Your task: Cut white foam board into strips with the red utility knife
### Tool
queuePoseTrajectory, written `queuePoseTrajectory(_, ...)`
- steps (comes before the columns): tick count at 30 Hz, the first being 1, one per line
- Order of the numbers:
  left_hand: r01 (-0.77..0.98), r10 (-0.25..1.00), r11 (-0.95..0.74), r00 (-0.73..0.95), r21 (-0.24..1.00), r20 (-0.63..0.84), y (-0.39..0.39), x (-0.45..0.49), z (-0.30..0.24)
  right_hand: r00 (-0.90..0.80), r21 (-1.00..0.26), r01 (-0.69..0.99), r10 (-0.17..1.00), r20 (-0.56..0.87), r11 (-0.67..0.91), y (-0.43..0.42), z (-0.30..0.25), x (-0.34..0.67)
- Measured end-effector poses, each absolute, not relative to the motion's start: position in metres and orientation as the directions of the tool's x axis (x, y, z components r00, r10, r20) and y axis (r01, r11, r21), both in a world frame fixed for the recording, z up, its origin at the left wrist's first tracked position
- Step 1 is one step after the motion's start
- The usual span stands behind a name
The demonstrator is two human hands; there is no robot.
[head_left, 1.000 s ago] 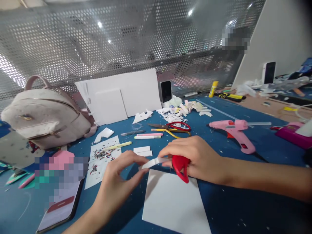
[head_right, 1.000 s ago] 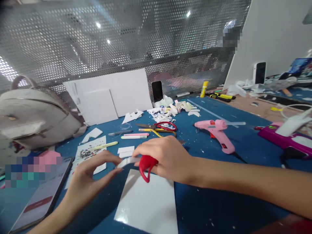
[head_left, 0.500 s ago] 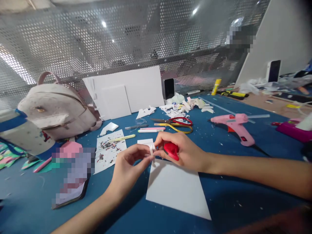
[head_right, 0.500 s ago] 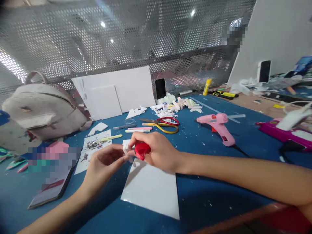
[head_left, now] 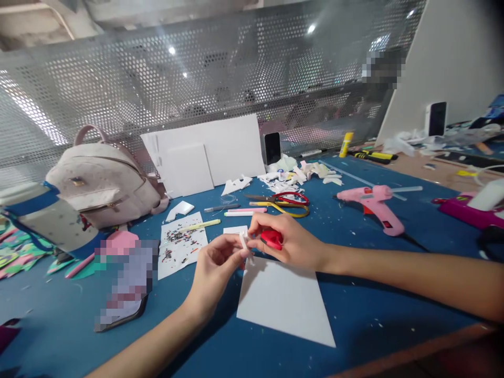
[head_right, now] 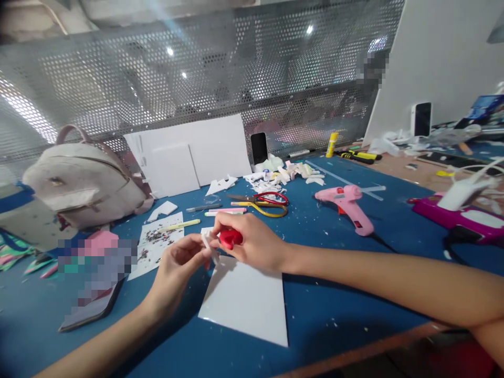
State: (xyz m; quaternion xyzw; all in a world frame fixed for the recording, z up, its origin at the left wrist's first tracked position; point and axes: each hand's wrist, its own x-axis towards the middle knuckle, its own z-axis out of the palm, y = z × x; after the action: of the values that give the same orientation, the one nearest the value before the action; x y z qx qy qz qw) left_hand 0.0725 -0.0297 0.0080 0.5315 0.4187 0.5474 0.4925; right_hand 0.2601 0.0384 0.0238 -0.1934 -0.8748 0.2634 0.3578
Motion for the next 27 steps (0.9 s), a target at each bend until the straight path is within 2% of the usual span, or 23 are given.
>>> queuePoseTrajectory(5,-0.112,0.979,-0.203,-0.028,0.973,0.202,-0.024,0.062,0.009,-0.7,-0.582,0.185,0.522,0.488,0.792,0.042,0.022,0.262)
queuePoseTrajectory(16,-0.249,0.978,-0.206,-0.088,0.946,0.19,-0.017,0.052,0.004,-0.71,-0.514,0.269,0.528,0.465,0.814,0.048,0.032,0.266)
queuePoseTrajectory(27,-0.276,0.954,-0.285,-0.177,0.918,0.243,-0.002,0.032,0.007,-0.708,-0.418,0.362,0.537,0.458,0.833,0.063,0.037,0.276)
